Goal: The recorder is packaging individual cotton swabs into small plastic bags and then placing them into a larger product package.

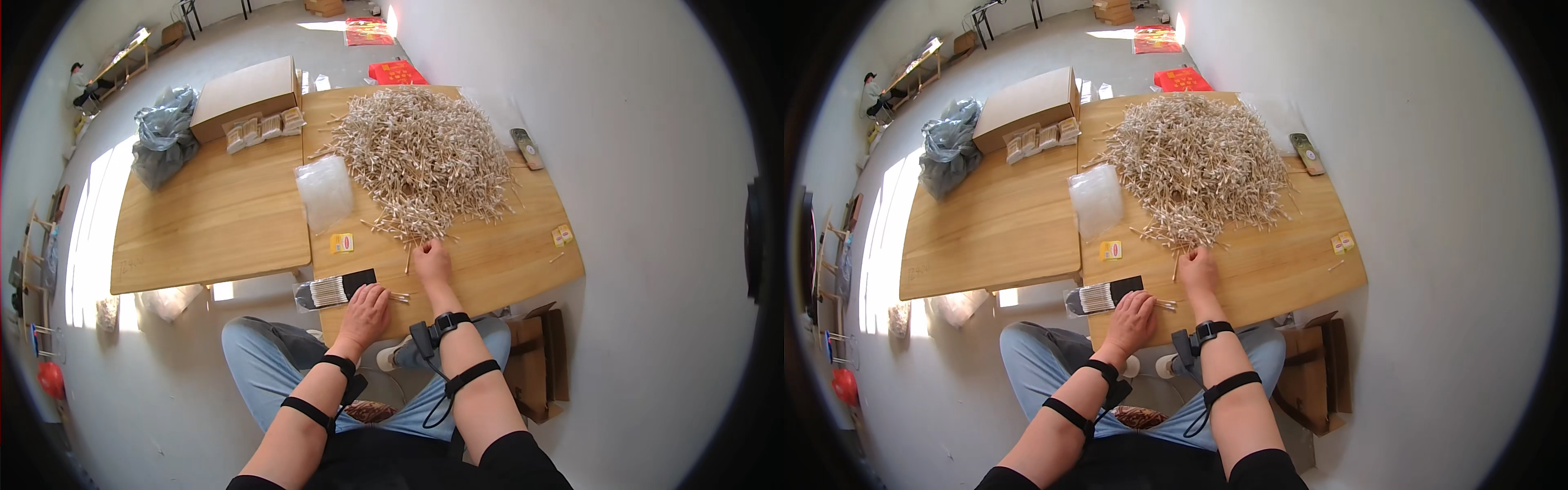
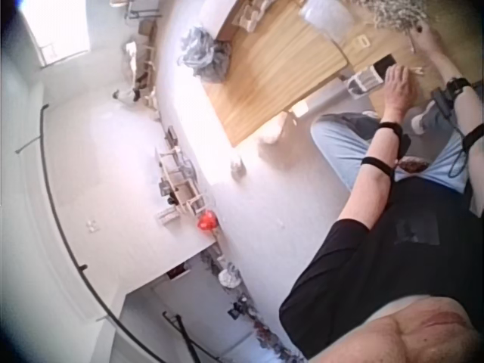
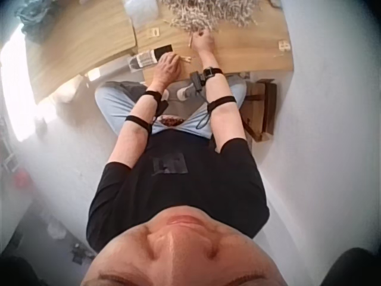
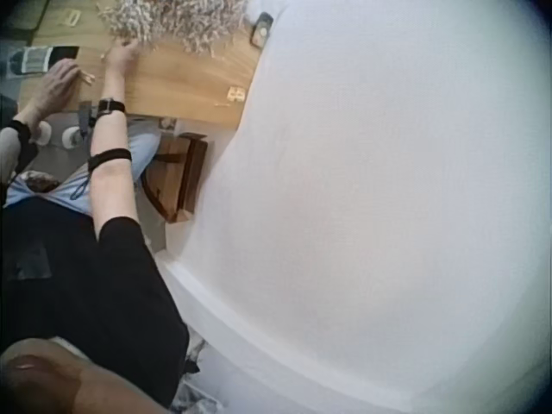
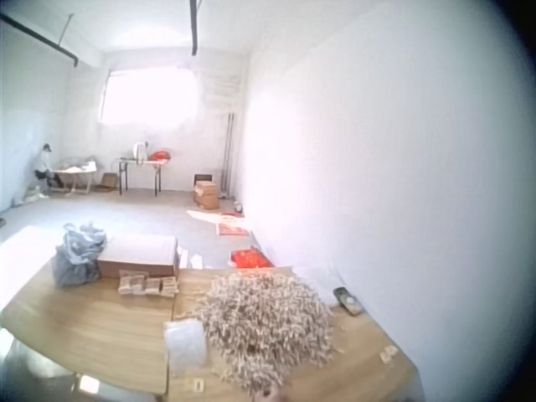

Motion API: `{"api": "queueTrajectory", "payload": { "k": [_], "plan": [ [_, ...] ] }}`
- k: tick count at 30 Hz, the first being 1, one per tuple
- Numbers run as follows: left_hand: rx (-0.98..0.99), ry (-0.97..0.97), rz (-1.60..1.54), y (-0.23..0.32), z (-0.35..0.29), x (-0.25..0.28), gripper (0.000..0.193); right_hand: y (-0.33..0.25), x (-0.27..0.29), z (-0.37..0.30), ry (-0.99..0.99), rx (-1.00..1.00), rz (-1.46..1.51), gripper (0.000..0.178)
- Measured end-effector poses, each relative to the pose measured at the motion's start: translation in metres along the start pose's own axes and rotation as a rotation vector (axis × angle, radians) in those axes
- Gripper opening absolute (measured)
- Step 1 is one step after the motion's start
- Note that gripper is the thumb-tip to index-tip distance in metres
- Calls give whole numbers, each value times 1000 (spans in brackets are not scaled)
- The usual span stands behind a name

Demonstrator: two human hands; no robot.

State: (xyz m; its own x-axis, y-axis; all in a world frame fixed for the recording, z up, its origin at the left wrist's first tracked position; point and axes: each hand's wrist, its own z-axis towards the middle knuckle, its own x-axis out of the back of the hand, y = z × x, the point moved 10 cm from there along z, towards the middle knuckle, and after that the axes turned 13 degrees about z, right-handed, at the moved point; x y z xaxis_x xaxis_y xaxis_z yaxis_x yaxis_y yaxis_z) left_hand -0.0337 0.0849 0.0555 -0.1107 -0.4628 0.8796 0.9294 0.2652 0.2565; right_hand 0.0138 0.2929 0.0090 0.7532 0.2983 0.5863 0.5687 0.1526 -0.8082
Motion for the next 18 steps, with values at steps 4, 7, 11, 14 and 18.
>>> {"api": "queueTrajectory", "payload": {
  "k": [4, 7, 11, 14, 18],
  "plan": [
    [-6, 17, -3, -1, -2, 0, 35, 4, -4, -15, -207, 26, -123, 21],
    [15, -16, 38, -3, -2, -2, 30, -11, -9, -33, -240, 81, -194, 24],
    [-12, 4, 1, 2, -2, 0, 33, -19, -11, -37, -80, 174, -363, 25],
    [-11, 0, 4, 2, -2, -1, 32, -16, -13, -37, -87, 239, -349, 22],
    [14, -1, -7, -4, -5, -6, 36, -14, -17, -47, -333, 317, -247, 19]
  ]
}}
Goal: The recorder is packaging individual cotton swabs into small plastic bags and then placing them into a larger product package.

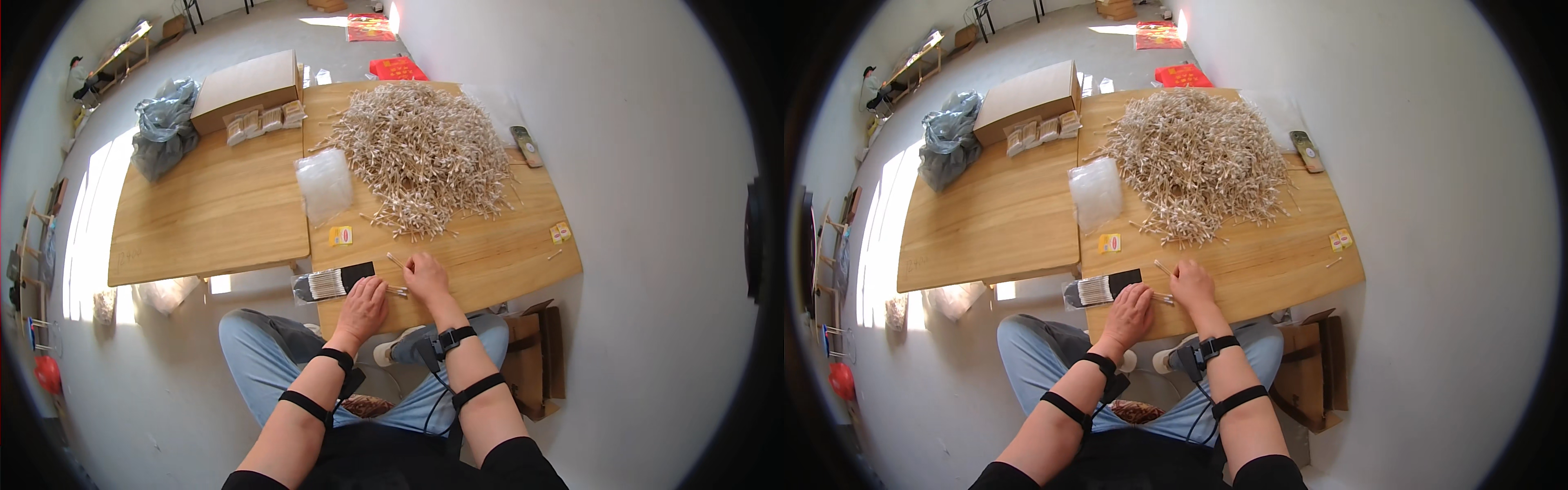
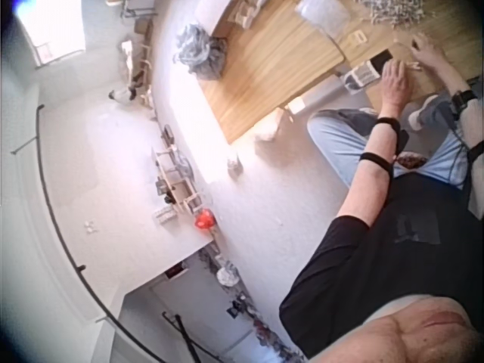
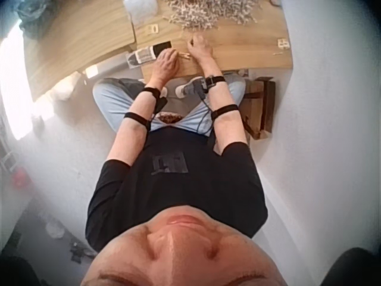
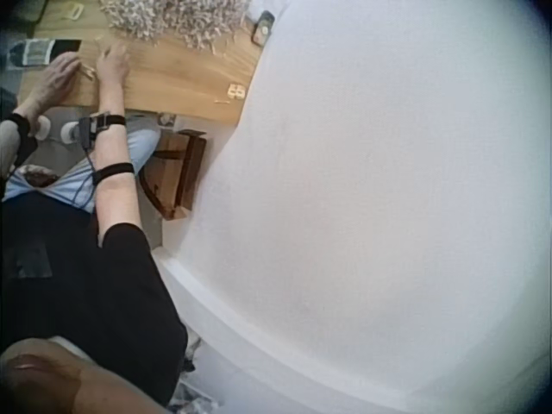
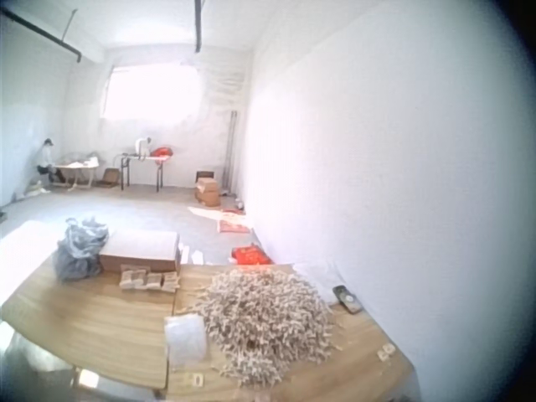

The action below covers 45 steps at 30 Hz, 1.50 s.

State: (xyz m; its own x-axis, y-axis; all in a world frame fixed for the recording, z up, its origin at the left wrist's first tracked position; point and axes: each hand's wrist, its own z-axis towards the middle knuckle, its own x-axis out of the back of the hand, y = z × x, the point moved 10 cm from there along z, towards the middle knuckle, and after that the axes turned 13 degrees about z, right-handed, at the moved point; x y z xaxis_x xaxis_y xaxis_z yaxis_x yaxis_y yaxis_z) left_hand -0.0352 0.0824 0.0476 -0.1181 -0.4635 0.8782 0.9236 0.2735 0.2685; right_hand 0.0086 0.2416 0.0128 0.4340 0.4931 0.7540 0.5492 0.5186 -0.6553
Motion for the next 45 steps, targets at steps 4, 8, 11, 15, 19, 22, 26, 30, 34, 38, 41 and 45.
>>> {"api": "queueTrajectory", "payload": {
  "k": [4, 8, 11, 15, 19, 22, 26, 30, 34, 38, 41, 45],
  "plan": [
    [18, 44, 15, -4, 1, 4, 42, -9, 2, -14, -122, 88, 24, 13],
    [-14, -60, 125, 2, 1, -2, 51, -8, 1, -8, -141, 68, 216, 17],
    [-23, -117, 132, 6, 3, -8, 55, 10, 13, 12, 78, -21, 302, 22],
    [-18, -171, 131, 4, 0, -16, 57, 5, 23, 28, 288, -36, 56, 32],
    [-8, -198, 137, 1, -3, -17, 56, -5, 15, 40, 244, -92, -45, 31],
    [-19, -202, 146, 3, -2, -16, 54, 7, 13, 38, 261, -124, -48, 27],
    [-31, -200, 156, 5, 0, -18, 55, 16, 17, 31, 277, -72, -30, 20],
    [-21, -189, 144, 0, -2, -17, 54, 11, 18, 20, 216, -1, 73, 15],
    [-30, -170, 153, 1, -1, -17, 55, 28, 22, 11, 132, -80, 200, 13],
    [-49, -159, 150, 4, 0, -13, 54, 43, 28, -1, 271, -80, 401, 9],
    [-71, -181, 169, 9, -1, -9, 53, 42, 43, -21, 429, -14, 438, 9],
    [-69, -214, 196, 8, -4, -15, 52, 43, 39, -34, 517, 63, 386, 10]
  ]
}}
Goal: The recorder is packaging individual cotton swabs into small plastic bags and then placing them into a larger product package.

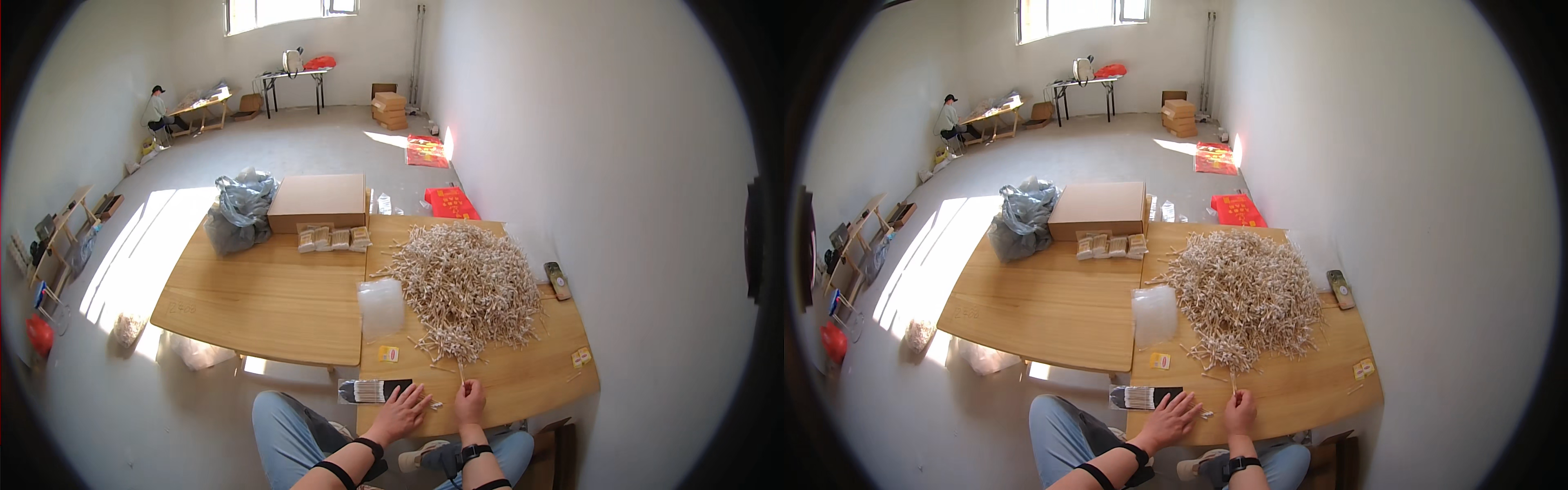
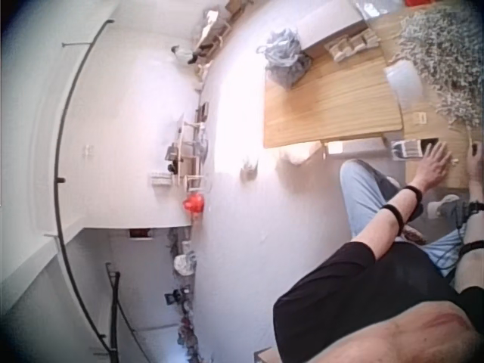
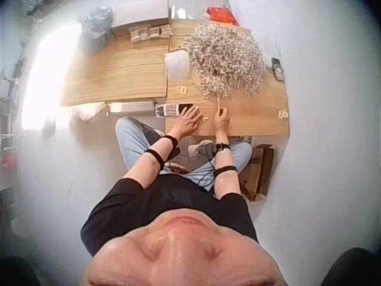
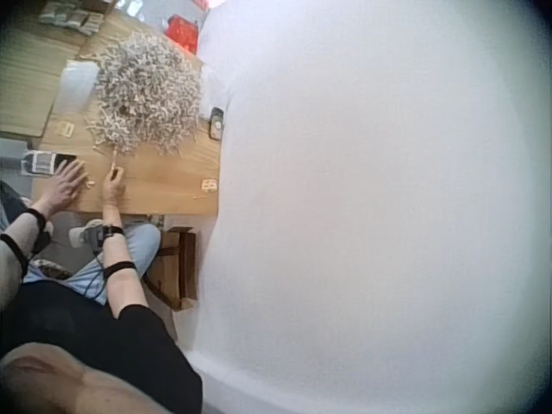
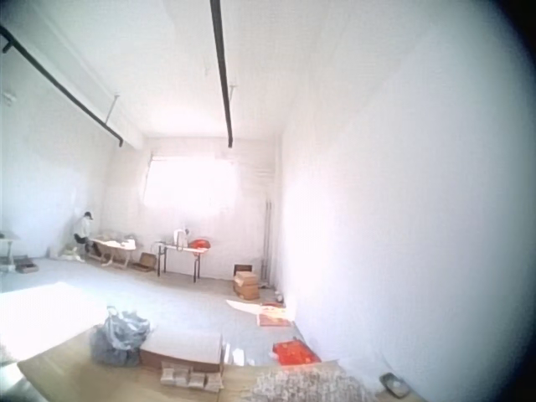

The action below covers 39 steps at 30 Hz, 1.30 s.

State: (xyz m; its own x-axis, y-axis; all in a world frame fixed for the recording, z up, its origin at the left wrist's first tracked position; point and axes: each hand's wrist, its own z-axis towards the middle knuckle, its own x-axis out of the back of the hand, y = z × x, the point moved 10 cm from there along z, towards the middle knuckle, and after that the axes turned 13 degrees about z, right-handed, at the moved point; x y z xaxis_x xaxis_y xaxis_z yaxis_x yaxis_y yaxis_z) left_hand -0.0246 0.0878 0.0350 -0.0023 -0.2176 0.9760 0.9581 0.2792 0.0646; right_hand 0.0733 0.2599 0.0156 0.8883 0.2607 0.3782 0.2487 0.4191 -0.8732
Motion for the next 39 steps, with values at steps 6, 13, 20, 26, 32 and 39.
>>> {"api": "queueTrajectory", "payload": {
  "k": [6, 13, 20, 26, 32, 39],
  "plan": [
    [-4, -27, 37, -3, 0, -4, 53, -17, 4, -3, 75, 44, 11, 13],
    [-9, -55, 29, -1, 3, -6, 56, -4, 9, -1, 128, -17, 74, 12],
    [-14, -13, 4, 0, 3, -2, 54, -13, 12, -7, 137, 23, -8, 14],
    [-30, -18, -5, 1, 3, -4, 54, 21, 11, -4, 137, -149, 175, 13],
    [-31, -10, -28, 1, 2, -3, 56, 37, 13, 3, 184, -341, 497, 10],
    [-22, 22, -63, 2, -2, -9, 56, 30, -9, -6, -92, -400, 547, 8]
  ]
}}
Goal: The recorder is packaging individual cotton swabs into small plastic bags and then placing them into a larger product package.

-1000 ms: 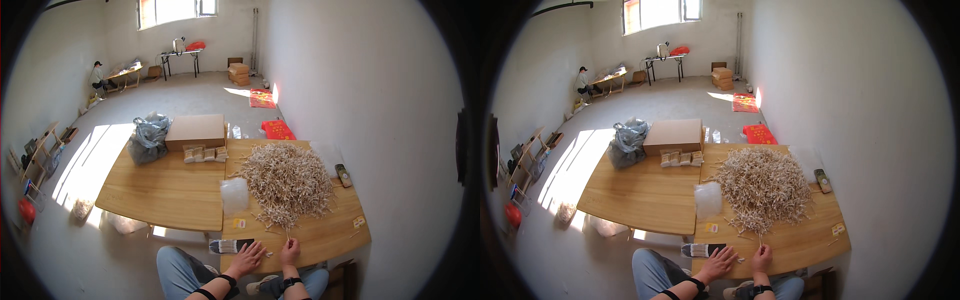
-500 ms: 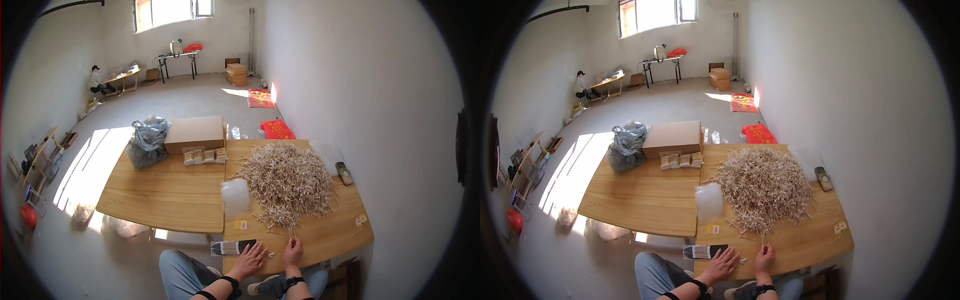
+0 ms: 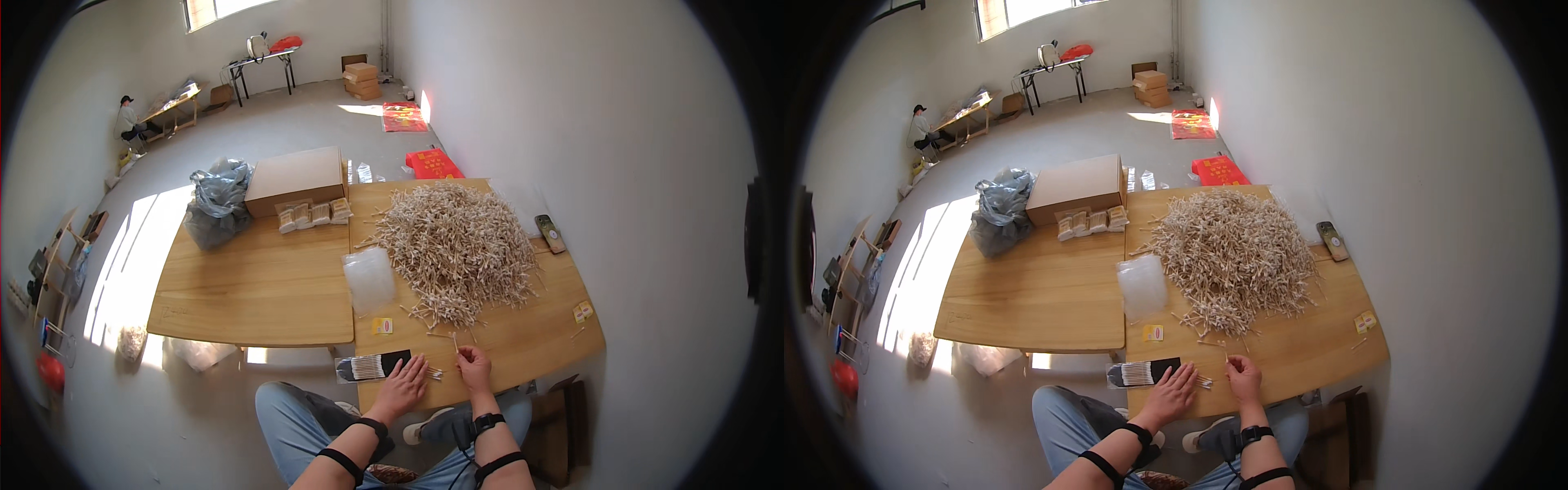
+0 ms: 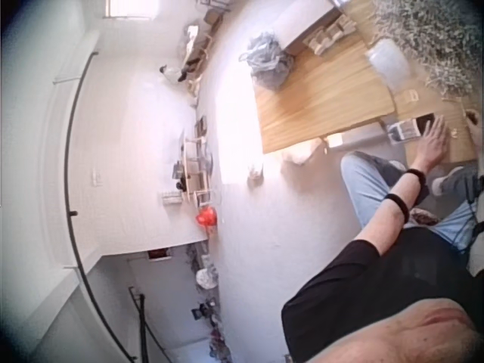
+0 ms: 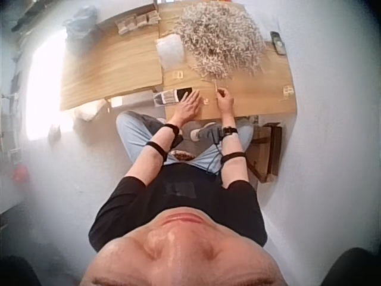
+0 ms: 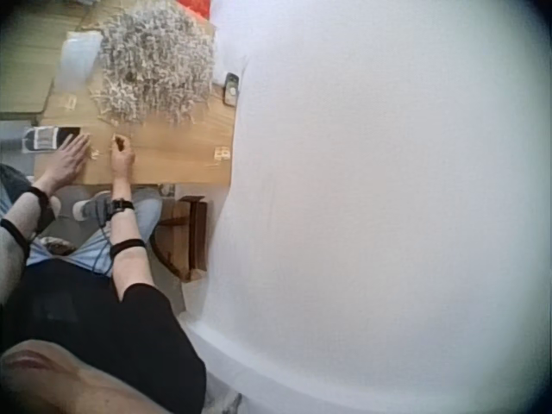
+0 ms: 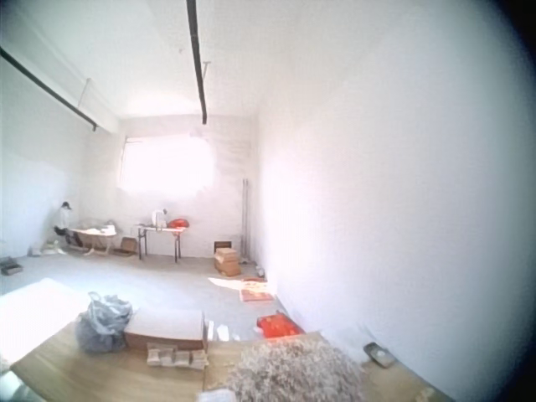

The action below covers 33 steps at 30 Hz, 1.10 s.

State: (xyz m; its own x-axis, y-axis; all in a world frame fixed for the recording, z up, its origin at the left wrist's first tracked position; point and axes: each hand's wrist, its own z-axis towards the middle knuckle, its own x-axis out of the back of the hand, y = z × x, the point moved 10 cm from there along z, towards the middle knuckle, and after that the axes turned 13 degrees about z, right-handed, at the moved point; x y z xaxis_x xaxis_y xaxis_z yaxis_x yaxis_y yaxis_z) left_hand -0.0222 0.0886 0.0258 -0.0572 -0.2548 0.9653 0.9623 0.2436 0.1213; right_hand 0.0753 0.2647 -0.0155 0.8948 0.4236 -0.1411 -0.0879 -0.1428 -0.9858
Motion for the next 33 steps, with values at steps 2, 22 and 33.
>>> {"api": "queueTrajectory", "payload": {
  "k": [2, 22, 33],
  "plan": [
    [-7, 35, -7, 1, 0, 3, 56, -9, -17, -15, -138, 26, -194, 10],
    [53, 19, -31, -6, 4, 11, 58, -36, -48, -27, -162, 251, -611, 10],
    [62, -12, 7, -9, 6, 6, 62, -47, -55, -29, -78, 271, -651, 14]
  ]
}}
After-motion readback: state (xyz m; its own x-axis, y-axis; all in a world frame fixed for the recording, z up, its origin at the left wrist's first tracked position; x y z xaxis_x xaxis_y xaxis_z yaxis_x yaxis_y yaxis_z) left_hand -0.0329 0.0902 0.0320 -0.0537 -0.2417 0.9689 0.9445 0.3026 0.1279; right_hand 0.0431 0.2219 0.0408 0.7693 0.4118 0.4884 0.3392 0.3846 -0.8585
